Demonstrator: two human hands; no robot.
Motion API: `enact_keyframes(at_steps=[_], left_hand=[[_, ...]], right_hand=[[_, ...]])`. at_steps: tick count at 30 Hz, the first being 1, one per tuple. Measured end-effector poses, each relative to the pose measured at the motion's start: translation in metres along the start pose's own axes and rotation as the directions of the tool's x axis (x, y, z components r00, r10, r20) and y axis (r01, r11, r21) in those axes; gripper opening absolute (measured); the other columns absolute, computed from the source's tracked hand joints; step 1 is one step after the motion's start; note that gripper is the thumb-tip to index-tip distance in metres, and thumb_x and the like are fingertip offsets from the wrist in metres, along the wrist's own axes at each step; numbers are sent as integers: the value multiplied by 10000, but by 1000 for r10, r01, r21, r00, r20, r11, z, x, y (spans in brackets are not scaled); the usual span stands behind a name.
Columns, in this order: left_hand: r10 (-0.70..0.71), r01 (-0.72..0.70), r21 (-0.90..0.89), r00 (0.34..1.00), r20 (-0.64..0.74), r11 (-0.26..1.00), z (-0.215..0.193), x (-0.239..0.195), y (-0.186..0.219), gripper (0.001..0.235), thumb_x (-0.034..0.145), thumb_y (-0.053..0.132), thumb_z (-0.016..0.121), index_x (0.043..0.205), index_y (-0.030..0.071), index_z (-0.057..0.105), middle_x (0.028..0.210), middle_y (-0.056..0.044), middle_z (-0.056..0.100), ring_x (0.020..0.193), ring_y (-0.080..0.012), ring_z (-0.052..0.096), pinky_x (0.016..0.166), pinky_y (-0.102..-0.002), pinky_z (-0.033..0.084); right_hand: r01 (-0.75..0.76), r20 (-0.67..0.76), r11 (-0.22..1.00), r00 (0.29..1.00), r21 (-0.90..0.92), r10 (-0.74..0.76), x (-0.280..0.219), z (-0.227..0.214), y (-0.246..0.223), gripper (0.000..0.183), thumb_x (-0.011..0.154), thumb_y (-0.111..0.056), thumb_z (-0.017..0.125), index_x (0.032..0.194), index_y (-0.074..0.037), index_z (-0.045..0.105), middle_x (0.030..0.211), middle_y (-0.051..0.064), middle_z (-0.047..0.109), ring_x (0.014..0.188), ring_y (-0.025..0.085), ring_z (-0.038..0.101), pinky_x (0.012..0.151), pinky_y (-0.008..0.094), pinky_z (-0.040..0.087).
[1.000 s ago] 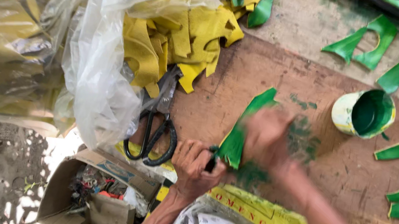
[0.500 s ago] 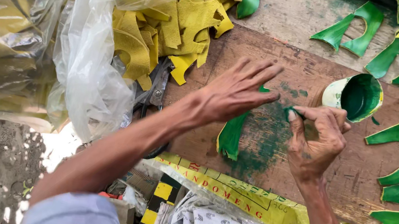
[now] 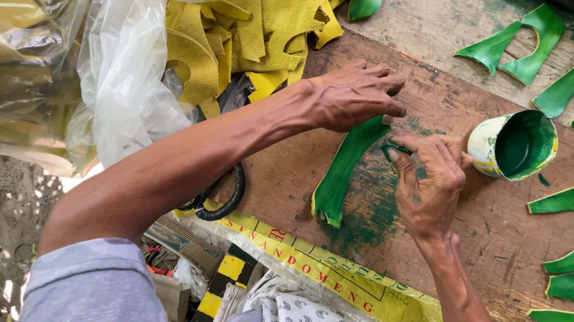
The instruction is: The person paints yellow foam cutouts green using a small brush and a paint can. They pick up individual cutouts from a pile, apply green paint to the surface, and place the finished pieces onto a black mat. The process is repeated continuously throughout the clip.
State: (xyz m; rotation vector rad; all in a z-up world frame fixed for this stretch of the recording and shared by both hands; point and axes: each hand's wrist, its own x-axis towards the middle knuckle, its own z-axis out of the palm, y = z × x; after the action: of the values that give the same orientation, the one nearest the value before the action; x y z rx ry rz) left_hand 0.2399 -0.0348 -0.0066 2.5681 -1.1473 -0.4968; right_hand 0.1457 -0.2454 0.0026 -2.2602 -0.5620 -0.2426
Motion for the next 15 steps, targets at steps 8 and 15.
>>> enact_keyframes(at_steps=[8, 15], left_hand=[[184, -178, 132, 983, -30, 975, 8, 12, 5, 127, 883, 159, 609, 976, 140, 695, 1363, -215, 487, 1278, -394, 482, 931, -587, 449], [105, -119, 184, 991, 80, 976, 7, 31, -6, 134, 892, 247, 635, 904, 117, 666, 1519, -199, 395, 1225, -368, 532, 886, -537, 490]], right_hand=[[-40, 5, 999, 999, -14, 40, -8, -9, 3, 110, 945, -133, 799, 1048, -112, 766, 977, 21, 718, 1020, 210, 568, 975, 385, 354], [35, 94, 999, 995, -7, -34, -5, 6, -5, 110, 898, -135, 810, 988, -99, 758, 899, 31, 695, 975, 222, 565, 898, 384, 332]])
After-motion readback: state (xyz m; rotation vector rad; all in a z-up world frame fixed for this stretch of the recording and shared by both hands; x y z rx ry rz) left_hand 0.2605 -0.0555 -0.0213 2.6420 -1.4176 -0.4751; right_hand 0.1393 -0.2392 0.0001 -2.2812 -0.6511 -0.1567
